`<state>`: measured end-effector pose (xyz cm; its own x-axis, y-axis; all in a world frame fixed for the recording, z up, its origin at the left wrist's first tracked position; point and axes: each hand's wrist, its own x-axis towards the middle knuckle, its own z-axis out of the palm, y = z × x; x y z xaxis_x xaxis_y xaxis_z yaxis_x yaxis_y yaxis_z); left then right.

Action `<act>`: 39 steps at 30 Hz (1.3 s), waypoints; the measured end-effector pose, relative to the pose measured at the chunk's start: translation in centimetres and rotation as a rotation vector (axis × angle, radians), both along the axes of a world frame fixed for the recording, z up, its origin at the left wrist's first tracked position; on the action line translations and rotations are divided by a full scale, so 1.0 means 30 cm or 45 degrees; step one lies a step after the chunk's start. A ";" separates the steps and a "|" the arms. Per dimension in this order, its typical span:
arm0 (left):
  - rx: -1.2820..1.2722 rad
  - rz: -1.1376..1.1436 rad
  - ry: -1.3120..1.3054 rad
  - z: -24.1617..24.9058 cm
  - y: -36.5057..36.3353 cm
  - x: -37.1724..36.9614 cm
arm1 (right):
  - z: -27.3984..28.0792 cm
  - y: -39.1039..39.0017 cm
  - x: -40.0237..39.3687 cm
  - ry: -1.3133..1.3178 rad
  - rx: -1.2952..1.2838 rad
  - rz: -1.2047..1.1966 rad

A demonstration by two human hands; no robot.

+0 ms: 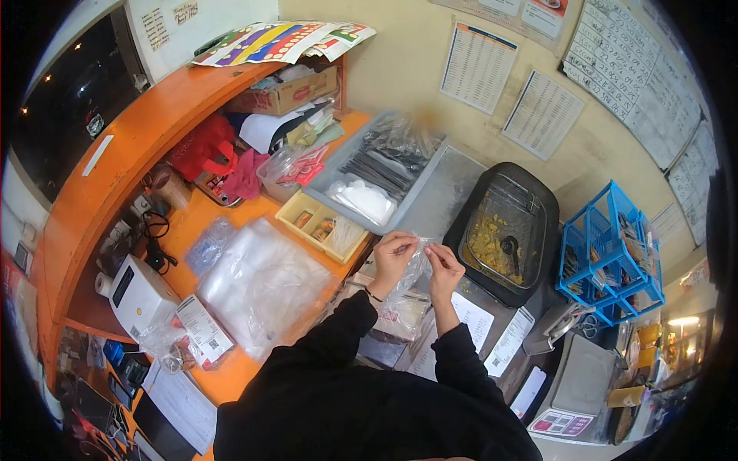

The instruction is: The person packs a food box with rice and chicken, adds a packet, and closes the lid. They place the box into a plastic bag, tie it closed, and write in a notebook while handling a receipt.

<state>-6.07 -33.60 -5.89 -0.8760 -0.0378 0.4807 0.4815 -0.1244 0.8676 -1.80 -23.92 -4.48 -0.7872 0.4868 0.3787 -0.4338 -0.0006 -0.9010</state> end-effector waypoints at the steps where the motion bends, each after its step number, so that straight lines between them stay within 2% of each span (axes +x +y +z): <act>1: -0.006 -0.001 0.003 -0.001 0.000 -0.001 | 0.000 0.001 0.000 0.004 0.005 0.002; 19: 0.033 -0.021 0.041 -0.010 0.004 -0.007 | -0.017 0.000 0.004 0.045 -0.011 0.021; 27: -0.057 -0.006 0.096 0.008 -0.002 0.000 | -0.009 0.008 0.004 -0.021 0.033 0.062; 31: -0.170 -0.031 0.220 0.012 -0.013 -0.006 | 0.015 0.036 -0.014 -0.111 0.342 0.124; 33: -0.192 -0.104 0.193 0.019 -0.026 -0.016 | 0.030 0.071 -0.028 -0.208 0.592 0.139; 36: -0.108 -0.279 0.053 0.011 -0.040 -0.029 | 0.135 0.111 -0.035 -0.221 0.963 0.365; 39: -0.113 -0.372 -0.024 0.050 -0.048 -0.013 | 0.230 0.126 -0.058 0.083 1.449 0.353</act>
